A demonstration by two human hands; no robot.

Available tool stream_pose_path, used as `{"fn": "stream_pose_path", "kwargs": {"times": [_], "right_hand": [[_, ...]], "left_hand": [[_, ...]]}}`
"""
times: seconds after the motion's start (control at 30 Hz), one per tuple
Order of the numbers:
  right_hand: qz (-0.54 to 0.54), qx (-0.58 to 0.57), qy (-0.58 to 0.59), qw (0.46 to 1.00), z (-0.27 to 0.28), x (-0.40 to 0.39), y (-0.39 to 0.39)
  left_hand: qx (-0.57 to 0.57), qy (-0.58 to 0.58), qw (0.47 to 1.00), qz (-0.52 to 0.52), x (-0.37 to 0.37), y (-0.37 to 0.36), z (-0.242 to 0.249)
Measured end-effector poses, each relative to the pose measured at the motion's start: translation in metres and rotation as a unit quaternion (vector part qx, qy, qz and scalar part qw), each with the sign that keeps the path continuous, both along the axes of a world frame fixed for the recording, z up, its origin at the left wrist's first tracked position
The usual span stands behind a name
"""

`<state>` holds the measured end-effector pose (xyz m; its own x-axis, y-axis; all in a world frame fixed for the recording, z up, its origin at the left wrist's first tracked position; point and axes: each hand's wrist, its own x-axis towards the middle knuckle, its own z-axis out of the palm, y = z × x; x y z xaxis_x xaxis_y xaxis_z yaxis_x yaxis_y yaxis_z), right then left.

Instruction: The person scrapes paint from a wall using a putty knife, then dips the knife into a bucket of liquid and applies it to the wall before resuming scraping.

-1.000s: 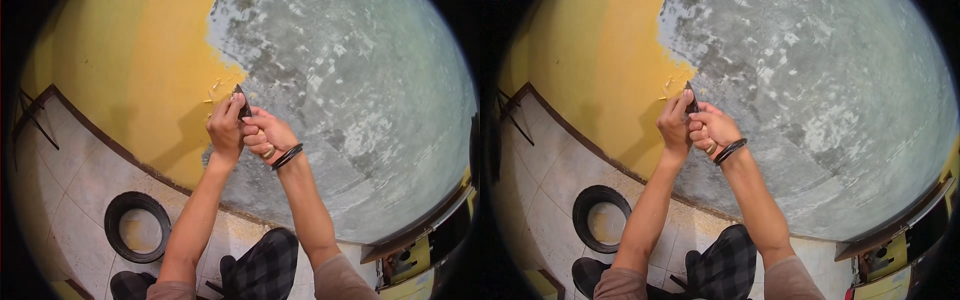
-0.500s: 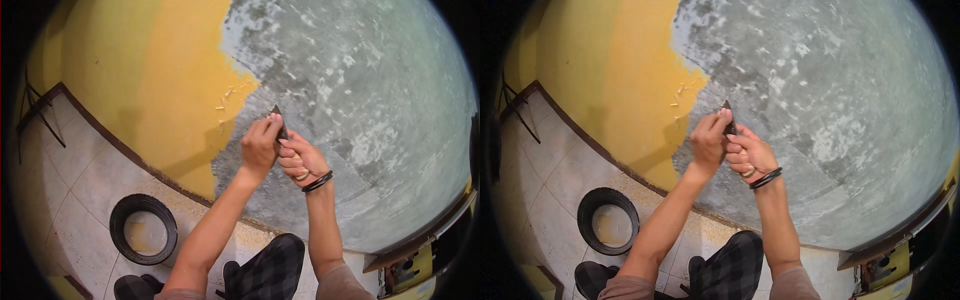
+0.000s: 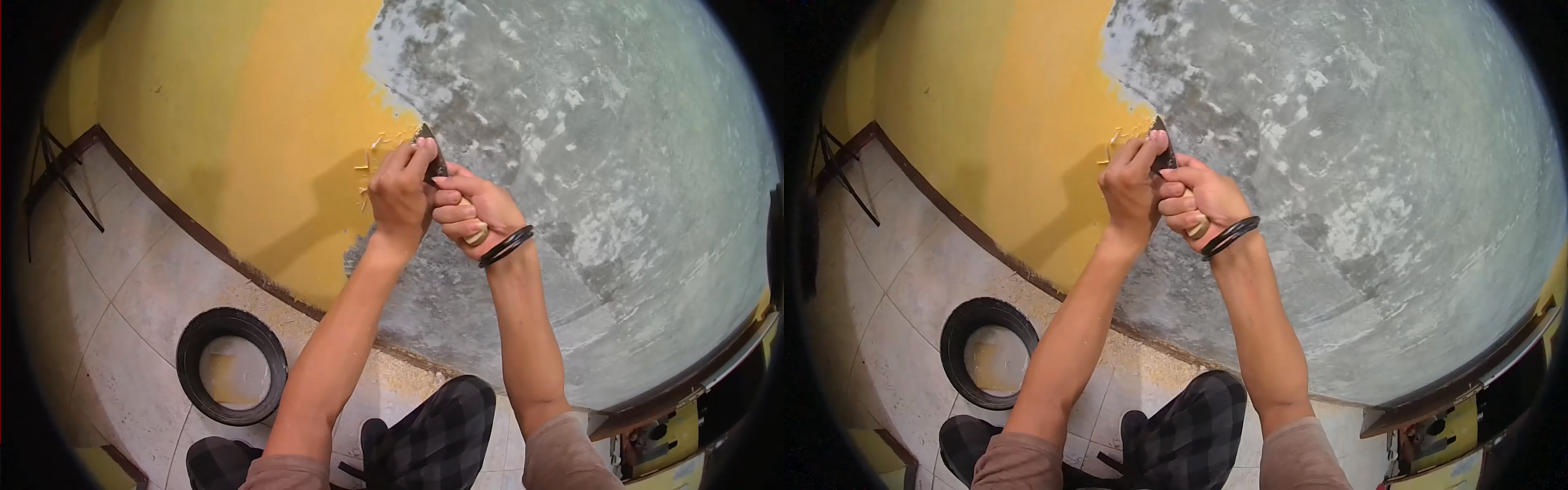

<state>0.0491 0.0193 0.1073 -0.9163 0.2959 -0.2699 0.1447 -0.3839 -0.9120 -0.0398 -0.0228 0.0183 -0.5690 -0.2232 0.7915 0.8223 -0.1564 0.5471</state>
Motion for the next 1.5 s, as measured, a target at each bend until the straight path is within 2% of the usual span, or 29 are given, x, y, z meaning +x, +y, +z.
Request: {"fn": "stream_pose_path", "kwargs": {"times": [0.07, 0.13, 0.2, 0.23, 0.27, 0.33, 0.37, 0.4, 0.47, 0.53, 0.6, 0.63, 0.67, 0.77, 0.9, 0.97, 1.0, 1.07, 1.13, 1.2, 1.23, 1.27, 1.33, 1.4, 1.5], "right_hand": [[0.011, -0.008, -0.008, 1.0, 0.001, 0.007, -0.006], [0.023, 0.0, -0.002, 1.0, 0.006, 0.014, -0.002], [0.045, 0.003, -0.015, 0.999, 0.007, 0.009, 0.012], [0.051, -0.059, -0.034, 0.996, 0.009, -0.004, 0.015], [0.04, -0.061, -0.033, 0.997, 0.005, -0.002, 0.012], [0.025, 0.001, -0.021, 0.999, 0.01, -0.007, -0.002], [0.03, 0.001, -0.014, 0.999, 0.008, -0.002, -0.004], [0.034, -0.002, -0.016, 0.999, 0.008, 0.006, -0.004], [-0.04, 0.031, -0.023, 0.998, 0.011, 0.02, -0.003], [-0.019, 0.048, -0.032, 0.998, 0.018, 0.002, 0.003], [0.099, -0.199, -0.071, 0.973, 0.008, -0.022, 0.026], [0.062, -0.054, -0.035, 0.996, 0.015, -0.022, 0.003], [0.066, -0.045, -0.032, 0.996, 0.019, -0.02, 0.0], [-0.036, 0.034, -0.004, 0.999, 0.007, 0.001, -0.017], [0.01, 0.022, -0.006, 1.0, 0.01, 0.001, -0.008], [0.0, 0.012, -0.014, 1.0, 0.009, -0.007, -0.008], [0.01, 0.014, -0.015, 1.0, 0.012, -0.011, -0.009], [-0.006, 0.013, -0.018, 1.0, 0.009, -0.004, -0.017], [-0.025, 0.004, -0.014, 1.0, 0.011, 0.003, -0.016], [-0.026, 0.032, -0.025, 0.999, 0.013, -0.012, -0.008], [-0.012, -0.005, -0.029, 0.999, 0.013, -0.022, -0.004], [0.003, -0.039, -0.032, 0.999, 0.011, -0.027, -0.005], [0.019, -0.016, -0.024, 0.999, 0.006, -0.02, -0.017], [-0.007, 0.002, -0.01, 1.0, 0.003, -0.005, -0.017], [0.034, -0.028, -0.021, 0.999, 0.005, -0.01, -0.007]], "left_hand": [[0.008, 0.007, 0.998, -0.056, 0.007, -0.006, -0.001], [-0.008, 0.013, 0.999, -0.046, 0.009, 0.006, -0.004], [0.027, 0.003, 1.0, 0.014, 0.006, 0.014, -0.002], [0.005, 0.033, 0.999, 0.02, -0.002, 0.003, 0.003], [0.003, 0.033, 0.999, 0.009, -0.001, 0.002, 0.001], [0.02, -0.013, 1.0, -0.004, -0.003, -0.003, 0.007], [0.017, 0.009, 0.999, -0.042, 0.0, -0.008, 0.005], [0.015, 0.007, 0.999, -0.039, 0.004, -0.005, 0.002], [0.027, 0.007, 0.999, -0.017, 0.014, 0.011, 0.002], [0.038, 0.013, 0.999, -0.027, 0.0, 0.01, 0.006], [-0.001, 0.001, 0.999, 0.04, -0.015, 0.004, 0.002], [0.014, -0.047, 0.999, -0.001, -0.012, -0.003, 0.007], [0.023, -0.044, 0.999, 0.002, -0.012, -0.002, 0.012], [0.029, 0.021, 0.998, -0.053, -0.002, 0.0, 0.0], [0.034, -0.013, 0.998, -0.041, -0.001, 0.008, 0.003], [0.026, -0.009, 0.999, 0.019, -0.009, 0.0, 0.006], [0.029, -0.009, 0.999, 0.017, -0.007, -0.001, 0.009], [0.023, -0.013, 0.998, -0.059, -0.002, -0.009, 0.004], [0.026, -0.013, 0.998, -0.062, -0.004, 0.002, -0.001], [0.027, -0.01, 0.999, 0.034, -0.013, 0.011, -0.002], [0.005, -0.019, 0.999, 0.042, -0.02, 0.005, -0.001], [0.002, -0.018, 0.999, 0.035, -0.018, 0.002, -0.001], [0.031, -0.041, 0.999, -0.011, -0.017, -0.008, 0.001], [-0.01, -0.019, 1.0, -0.017, -0.005, -0.008, -0.002], [0.063, -0.023, 0.998, 0.008, -0.001, 0.008, -0.004]]}}
